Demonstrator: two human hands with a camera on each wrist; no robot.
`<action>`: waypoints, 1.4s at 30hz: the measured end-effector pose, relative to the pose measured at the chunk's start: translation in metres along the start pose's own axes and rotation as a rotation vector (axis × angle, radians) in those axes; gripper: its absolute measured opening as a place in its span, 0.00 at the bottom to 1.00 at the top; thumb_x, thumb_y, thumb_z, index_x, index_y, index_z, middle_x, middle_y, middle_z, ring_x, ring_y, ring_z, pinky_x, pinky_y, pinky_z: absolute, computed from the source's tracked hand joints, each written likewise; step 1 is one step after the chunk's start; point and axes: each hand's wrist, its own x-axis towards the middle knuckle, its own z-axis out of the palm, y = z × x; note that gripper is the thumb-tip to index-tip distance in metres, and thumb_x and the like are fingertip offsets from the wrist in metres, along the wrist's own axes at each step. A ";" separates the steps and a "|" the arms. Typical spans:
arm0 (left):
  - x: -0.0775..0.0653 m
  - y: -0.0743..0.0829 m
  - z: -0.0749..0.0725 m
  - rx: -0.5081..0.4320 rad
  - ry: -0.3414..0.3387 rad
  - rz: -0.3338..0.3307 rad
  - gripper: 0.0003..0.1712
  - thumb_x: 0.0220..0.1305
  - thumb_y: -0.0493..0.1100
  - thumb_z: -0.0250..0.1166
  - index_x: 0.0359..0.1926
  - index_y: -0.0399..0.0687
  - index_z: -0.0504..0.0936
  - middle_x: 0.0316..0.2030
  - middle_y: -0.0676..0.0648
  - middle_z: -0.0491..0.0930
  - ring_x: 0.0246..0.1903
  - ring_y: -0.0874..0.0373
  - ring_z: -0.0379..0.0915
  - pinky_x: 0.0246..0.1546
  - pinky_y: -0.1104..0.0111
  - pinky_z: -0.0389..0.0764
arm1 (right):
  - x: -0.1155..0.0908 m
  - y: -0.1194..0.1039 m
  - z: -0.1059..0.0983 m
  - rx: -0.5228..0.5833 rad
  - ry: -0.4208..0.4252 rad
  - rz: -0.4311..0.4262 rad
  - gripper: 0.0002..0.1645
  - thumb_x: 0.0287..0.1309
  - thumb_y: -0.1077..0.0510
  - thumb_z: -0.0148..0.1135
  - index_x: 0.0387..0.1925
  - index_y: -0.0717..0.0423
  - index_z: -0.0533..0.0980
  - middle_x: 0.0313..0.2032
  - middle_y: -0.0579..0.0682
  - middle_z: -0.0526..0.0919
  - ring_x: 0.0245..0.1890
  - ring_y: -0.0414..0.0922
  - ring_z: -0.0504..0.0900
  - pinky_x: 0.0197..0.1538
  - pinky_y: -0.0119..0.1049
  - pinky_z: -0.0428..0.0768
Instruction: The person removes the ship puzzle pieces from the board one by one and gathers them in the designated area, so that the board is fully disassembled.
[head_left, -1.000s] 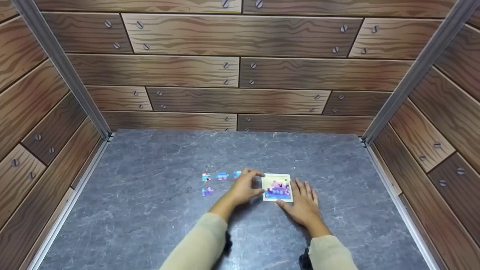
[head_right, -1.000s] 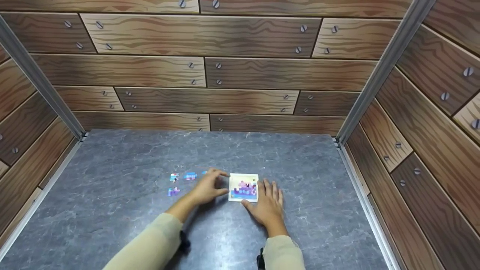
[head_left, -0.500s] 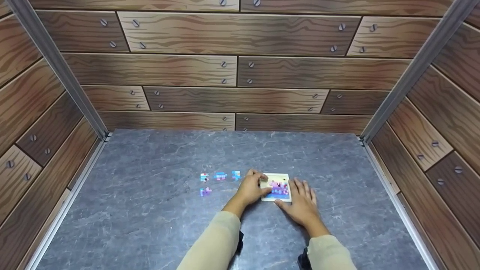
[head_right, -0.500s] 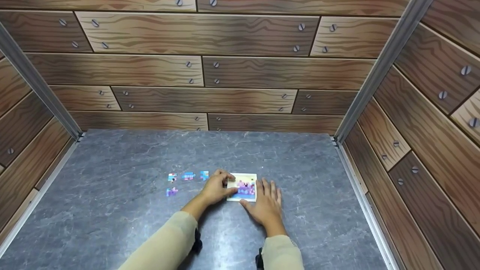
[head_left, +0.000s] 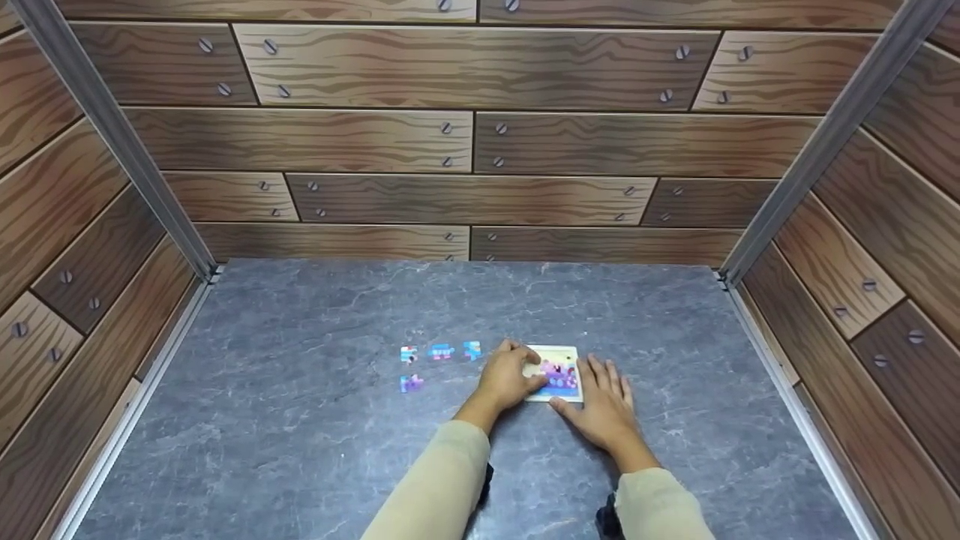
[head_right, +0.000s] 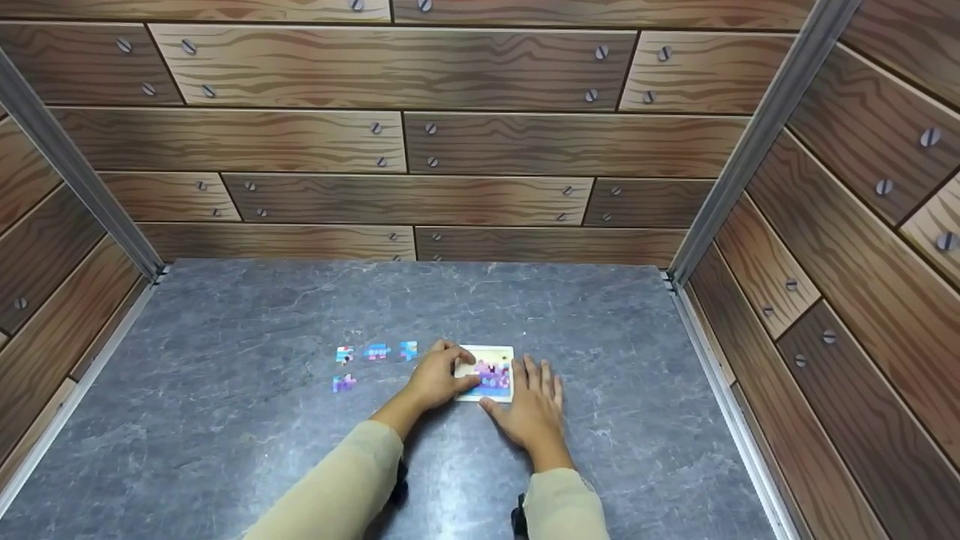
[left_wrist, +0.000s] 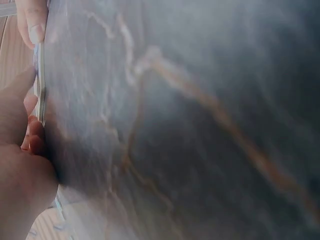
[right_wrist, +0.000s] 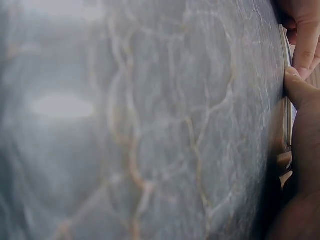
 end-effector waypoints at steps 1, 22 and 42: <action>0.000 0.000 0.000 0.007 0.005 0.003 0.21 0.64 0.52 0.79 0.53 0.49 0.90 0.56 0.45 0.80 0.58 0.48 0.81 0.66 0.55 0.81 | 0.000 0.000 0.000 -0.005 -0.005 0.004 0.61 0.67 0.27 0.64 0.85 0.59 0.56 0.85 0.65 0.55 0.87 0.70 0.44 0.84 0.72 0.39; 0.002 -0.015 -0.006 -0.175 0.039 0.000 0.16 0.70 0.49 0.75 0.54 0.50 0.86 0.45 0.49 0.88 0.38 0.64 0.77 0.45 0.70 0.80 | 0.000 0.000 0.002 -0.002 0.015 -0.005 0.62 0.66 0.25 0.64 0.84 0.60 0.57 0.84 0.67 0.55 0.86 0.72 0.45 0.84 0.72 0.39; 0.004 -0.021 -0.012 -0.261 0.008 -0.009 0.18 0.72 0.39 0.72 0.60 0.52 0.81 0.43 0.52 0.91 0.31 0.71 0.72 0.36 0.76 0.75 | -0.001 0.001 0.001 0.004 0.012 0.002 0.63 0.66 0.25 0.65 0.85 0.60 0.56 0.85 0.67 0.55 0.86 0.71 0.45 0.84 0.72 0.38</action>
